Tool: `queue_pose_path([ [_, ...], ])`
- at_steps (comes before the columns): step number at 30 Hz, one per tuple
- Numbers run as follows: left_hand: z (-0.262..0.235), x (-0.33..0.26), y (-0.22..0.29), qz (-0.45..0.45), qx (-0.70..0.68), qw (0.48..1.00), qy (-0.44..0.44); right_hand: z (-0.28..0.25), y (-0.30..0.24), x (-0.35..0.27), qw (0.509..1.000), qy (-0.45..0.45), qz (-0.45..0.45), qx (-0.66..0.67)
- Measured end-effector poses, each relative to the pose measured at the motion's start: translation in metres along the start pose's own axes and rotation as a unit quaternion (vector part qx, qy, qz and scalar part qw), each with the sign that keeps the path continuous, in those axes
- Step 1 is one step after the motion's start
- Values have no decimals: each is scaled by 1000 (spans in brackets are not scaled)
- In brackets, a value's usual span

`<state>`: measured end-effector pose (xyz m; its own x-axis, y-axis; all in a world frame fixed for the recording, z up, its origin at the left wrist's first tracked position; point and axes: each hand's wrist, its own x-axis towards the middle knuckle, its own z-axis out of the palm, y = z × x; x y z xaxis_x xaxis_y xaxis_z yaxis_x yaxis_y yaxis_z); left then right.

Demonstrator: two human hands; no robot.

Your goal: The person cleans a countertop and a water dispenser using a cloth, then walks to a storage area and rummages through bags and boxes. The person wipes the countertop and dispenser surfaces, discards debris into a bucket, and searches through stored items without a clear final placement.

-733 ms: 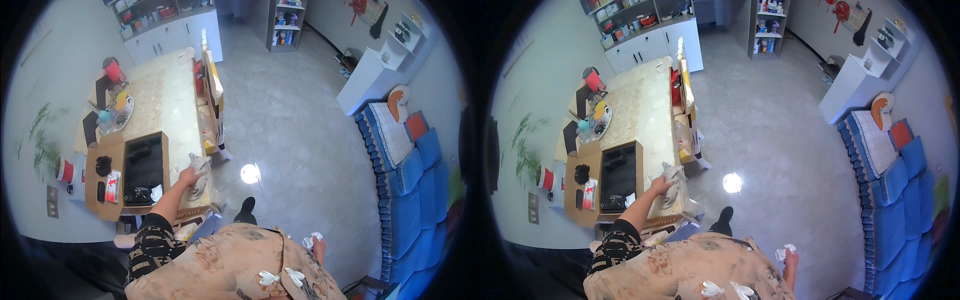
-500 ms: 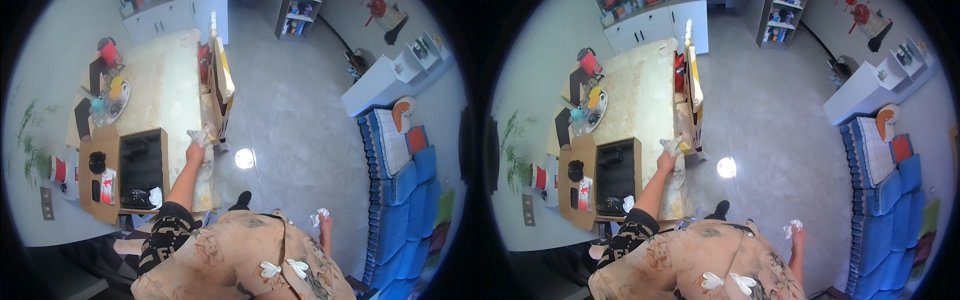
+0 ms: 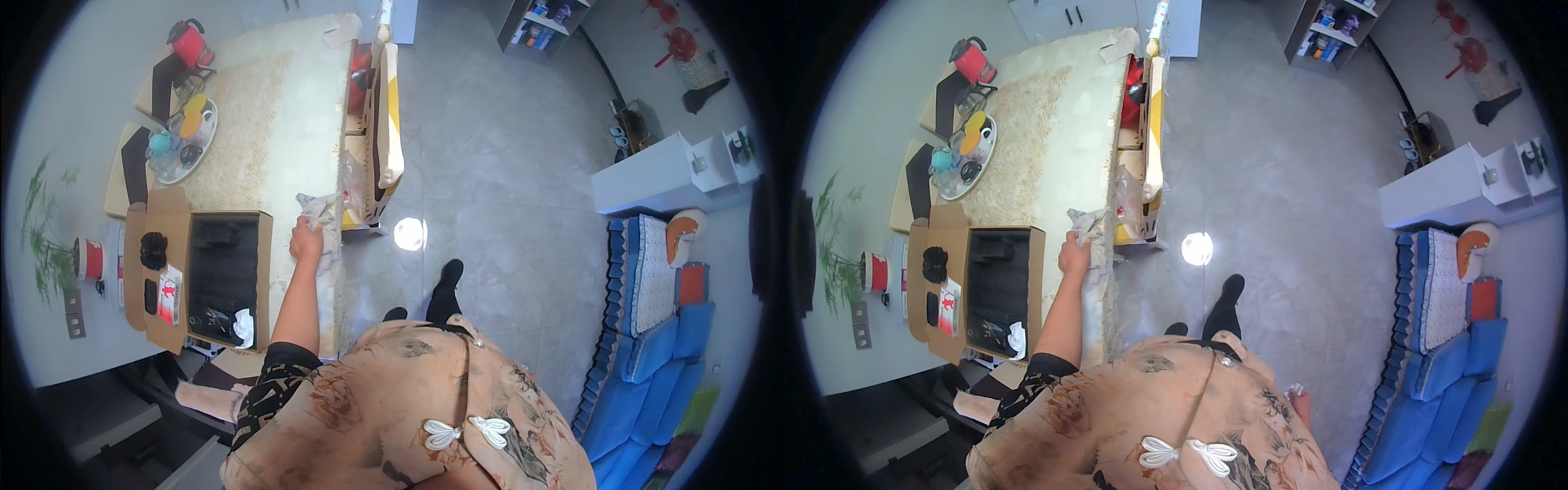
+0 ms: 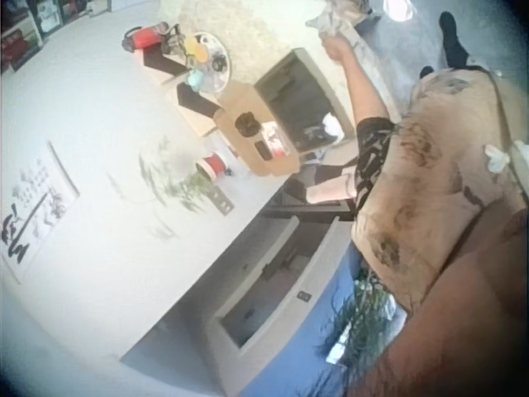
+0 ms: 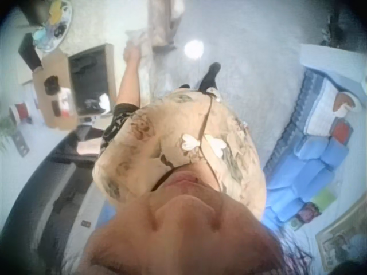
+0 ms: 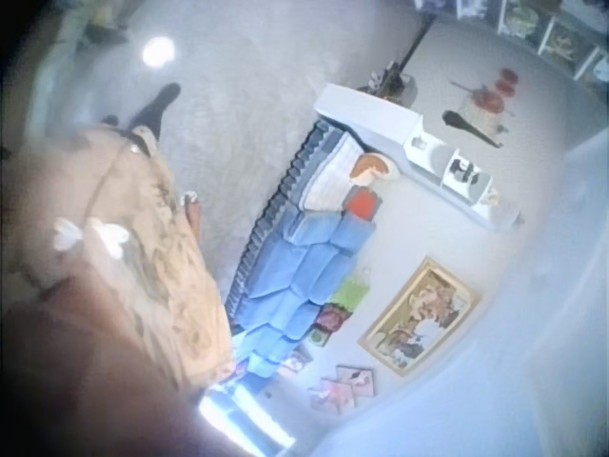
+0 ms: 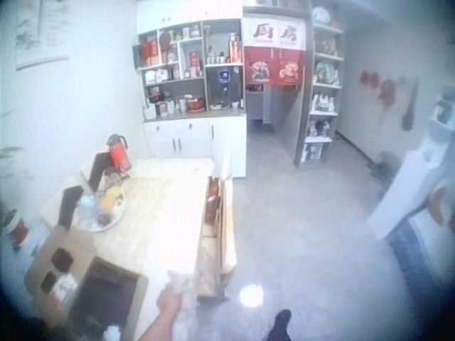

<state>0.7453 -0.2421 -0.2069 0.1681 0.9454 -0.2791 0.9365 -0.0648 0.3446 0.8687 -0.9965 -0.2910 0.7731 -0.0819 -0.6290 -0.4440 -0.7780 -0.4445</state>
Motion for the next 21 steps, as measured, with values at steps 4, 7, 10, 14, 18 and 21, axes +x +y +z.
queue_pose_path([
  [4,6,4,0,-60,-9,998,4,-36,-2,86,996,-16,31,-79],
  [7,15,7,-1,-117,-32,992,22,-77,-69,154,988,-12,12,-153],
  [10,27,9,-8,-153,-52,985,54,-113,-167,206,994,-14,-11,-105],
  [14,41,23,-19,-173,-96,976,92,-138,-303,265,997,-19,-68,-9],
  [18,50,44,-24,-243,-129,955,114,-126,-407,325,986,-27,-162,14],
  [21,51,60,-27,-255,-139,949,126,-96,-454,356,976,-66,-204,-21],
])
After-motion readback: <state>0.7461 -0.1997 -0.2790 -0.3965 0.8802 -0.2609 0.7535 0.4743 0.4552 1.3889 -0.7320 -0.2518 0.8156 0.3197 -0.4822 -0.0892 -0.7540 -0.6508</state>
